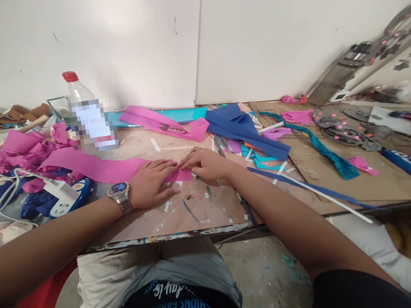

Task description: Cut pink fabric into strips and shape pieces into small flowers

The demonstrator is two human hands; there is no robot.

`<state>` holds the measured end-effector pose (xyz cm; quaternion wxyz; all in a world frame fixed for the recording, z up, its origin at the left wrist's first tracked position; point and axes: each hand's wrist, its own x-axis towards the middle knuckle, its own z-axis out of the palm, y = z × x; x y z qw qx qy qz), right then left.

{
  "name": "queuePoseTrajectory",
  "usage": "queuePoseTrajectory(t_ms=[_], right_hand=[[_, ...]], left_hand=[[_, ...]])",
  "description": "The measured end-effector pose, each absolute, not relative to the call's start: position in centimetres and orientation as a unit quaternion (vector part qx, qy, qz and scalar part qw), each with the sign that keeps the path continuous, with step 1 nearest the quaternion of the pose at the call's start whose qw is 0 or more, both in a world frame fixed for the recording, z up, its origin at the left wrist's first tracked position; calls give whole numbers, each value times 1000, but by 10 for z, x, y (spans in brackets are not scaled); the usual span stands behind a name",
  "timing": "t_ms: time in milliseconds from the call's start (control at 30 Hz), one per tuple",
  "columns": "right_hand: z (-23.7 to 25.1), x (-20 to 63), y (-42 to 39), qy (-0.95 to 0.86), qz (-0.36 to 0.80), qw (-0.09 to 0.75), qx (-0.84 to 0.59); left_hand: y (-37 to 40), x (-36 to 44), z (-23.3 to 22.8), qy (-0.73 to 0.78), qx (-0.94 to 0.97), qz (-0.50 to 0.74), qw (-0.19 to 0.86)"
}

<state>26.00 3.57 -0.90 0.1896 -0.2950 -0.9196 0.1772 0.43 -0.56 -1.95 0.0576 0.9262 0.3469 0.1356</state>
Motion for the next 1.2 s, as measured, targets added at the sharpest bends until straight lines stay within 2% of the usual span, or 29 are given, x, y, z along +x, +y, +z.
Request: queuePoseTrajectory(t_ms=[533,1200], right_hand=[[-10,259,35,-912,196,196,-301],[-10,259,37,-915,192,197,-295]], left_hand=[[-4,-1,-11,336,931,139,35],[-9,2,-11,350,923,145,60]])
